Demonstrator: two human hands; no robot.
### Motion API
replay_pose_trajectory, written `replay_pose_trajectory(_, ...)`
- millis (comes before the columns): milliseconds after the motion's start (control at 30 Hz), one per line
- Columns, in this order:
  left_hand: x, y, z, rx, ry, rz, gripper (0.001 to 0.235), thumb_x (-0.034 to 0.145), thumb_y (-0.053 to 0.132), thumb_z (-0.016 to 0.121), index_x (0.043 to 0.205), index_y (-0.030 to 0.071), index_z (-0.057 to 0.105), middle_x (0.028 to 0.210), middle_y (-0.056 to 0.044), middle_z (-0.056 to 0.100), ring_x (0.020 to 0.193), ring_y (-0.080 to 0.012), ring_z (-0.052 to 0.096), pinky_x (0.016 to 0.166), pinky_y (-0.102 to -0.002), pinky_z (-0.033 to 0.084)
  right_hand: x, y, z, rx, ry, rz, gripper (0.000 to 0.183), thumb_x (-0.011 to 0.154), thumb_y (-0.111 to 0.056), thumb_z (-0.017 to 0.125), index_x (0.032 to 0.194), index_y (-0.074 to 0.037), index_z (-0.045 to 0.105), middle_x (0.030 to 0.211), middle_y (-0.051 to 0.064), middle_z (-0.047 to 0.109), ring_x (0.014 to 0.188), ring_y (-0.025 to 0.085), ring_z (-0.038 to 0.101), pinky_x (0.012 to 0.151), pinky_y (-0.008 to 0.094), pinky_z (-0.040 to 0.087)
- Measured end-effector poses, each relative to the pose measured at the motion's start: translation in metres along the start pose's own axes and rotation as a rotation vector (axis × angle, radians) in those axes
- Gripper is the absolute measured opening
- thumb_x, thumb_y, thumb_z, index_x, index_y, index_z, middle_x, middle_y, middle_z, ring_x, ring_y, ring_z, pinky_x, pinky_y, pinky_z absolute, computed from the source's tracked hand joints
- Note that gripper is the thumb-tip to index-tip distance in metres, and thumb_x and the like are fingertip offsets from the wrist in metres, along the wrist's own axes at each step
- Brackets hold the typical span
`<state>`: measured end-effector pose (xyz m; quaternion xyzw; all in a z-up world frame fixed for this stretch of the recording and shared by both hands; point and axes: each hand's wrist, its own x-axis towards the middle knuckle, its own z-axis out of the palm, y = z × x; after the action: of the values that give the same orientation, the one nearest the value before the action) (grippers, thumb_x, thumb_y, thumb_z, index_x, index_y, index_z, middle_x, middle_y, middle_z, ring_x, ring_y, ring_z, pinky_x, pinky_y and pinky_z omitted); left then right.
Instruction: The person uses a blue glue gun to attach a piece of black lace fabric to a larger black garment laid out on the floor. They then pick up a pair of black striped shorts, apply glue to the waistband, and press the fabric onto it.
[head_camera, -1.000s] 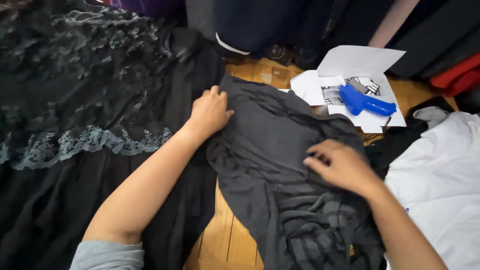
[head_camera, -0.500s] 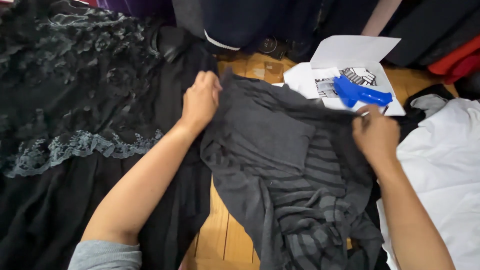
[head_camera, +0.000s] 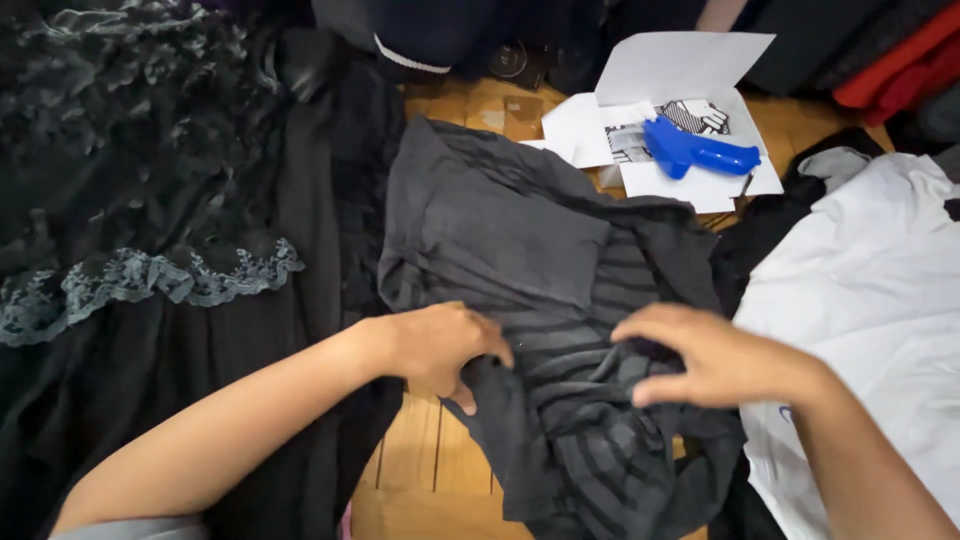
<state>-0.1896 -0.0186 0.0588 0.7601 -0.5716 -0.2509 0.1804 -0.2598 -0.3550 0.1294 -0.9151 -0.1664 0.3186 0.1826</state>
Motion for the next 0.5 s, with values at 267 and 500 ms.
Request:
replay_pose_trajectory(267,-0.067,0.011,-0.039,-0.107,-0.17,0.029,0.056,0.079,0.06,0.077,0.069,0.008,0.058,0.066,-0.005,0.058,0.06,-0.024,0.056,0.06,-0.036,0.041,-0.036,-0.004,0.003,0.004,-0.101,0.083,0.028,0.083,-0.045,0.081,0.107,-0.03,0.081,0.106,-0.016,0.087,0.095,0.003,0.079,0.085,0.021,0.056)
replay_pose_trajectory(500,-0.075,-0.06,-0.025,0.074,0.225,-0.502,0.048,0.089,0.054,0.069,0.105,0.01,0.074,0.102,-0.009,0.074,0.093,-0.0347,0.071,0.083,-0.043,0.053,-0.01,0.045,0.024,-0.167,0.509,0.085,0.031,0.091,-0.034,0.065,0.117,-0.021,0.076,0.139,0.008,0.059,0.132,0.026,0.055,0.114,0.041,0.04)
